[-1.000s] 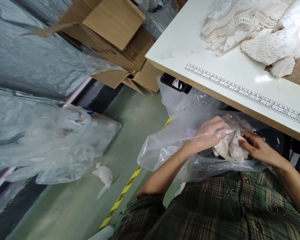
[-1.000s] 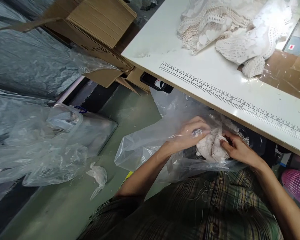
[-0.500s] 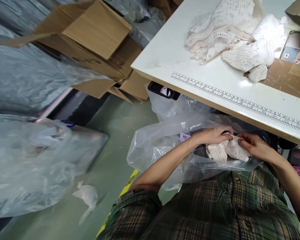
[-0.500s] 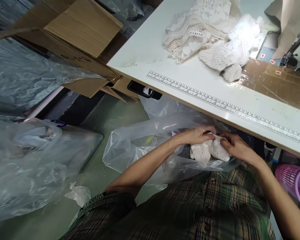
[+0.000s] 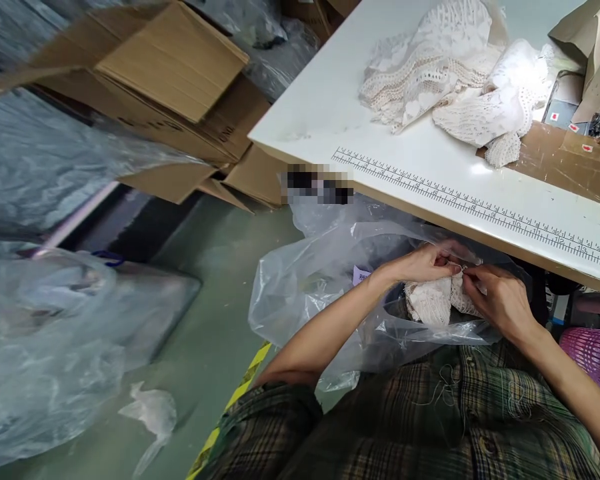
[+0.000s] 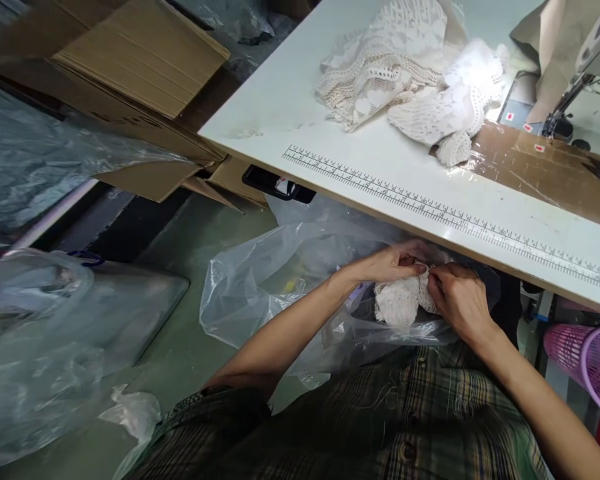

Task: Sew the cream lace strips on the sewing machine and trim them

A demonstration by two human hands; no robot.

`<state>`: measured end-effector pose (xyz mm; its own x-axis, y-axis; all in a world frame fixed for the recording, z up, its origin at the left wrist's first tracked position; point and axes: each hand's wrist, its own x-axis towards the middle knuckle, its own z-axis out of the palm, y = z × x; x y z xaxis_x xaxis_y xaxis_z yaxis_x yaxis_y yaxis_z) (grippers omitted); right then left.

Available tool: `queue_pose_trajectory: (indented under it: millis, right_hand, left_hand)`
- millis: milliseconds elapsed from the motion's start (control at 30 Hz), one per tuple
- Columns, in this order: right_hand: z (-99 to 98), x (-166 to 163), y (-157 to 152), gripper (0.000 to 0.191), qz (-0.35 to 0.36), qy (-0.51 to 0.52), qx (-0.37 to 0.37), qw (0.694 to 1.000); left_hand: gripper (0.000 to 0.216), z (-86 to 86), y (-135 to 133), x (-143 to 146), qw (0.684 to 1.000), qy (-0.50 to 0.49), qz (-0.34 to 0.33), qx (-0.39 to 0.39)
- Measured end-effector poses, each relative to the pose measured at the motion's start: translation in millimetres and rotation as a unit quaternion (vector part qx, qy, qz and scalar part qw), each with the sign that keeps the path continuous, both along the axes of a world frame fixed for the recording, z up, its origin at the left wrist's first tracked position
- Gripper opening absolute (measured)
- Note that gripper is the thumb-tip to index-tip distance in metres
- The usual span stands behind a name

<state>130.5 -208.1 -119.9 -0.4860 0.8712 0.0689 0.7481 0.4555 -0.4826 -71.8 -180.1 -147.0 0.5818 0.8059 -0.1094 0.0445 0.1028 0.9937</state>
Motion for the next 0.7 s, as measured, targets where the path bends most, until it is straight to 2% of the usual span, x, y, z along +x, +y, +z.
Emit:
queue_pose_trajectory:
  millis: [167,333,567,633,700]
  right_hand:
    - [-6.8,-5.0,3.1,0.020,-0.010,0.010,-0.015,1.000]
    - [-11.8,-5.9,3.2,0.019,-0.011,0.058,-0.042,0.997]
    - [-21.0,-8.9,-1.3,0.018,-0.075,0.115,-0.091,0.986]
    - [-19.2,-11.7,-3.7,0.018,-0.077,0.132,-0.105,0.983]
    - [-7.0,-11.0,-7.5,0.017,-0.065,0.142,-0.112,0.981]
  left_hand:
    - [0.026,-4.6,2.4,-4.3,1.000,-0.010,-0.028,-0.002]
    - [0.027,-5.5,7.6,-7.7,0.995,0.074,-0.070,0.017]
    - [0.016,-8.5,12.0,-1.6,0.987,0.128,-0.071,0.068]
    - [0.015,-9.0,10.8,-1.5,0.987,0.125,-0.073,0.074]
    - [0.015,-7.7,8.4,-2.6,0.986,0.126,-0.081,0.078]
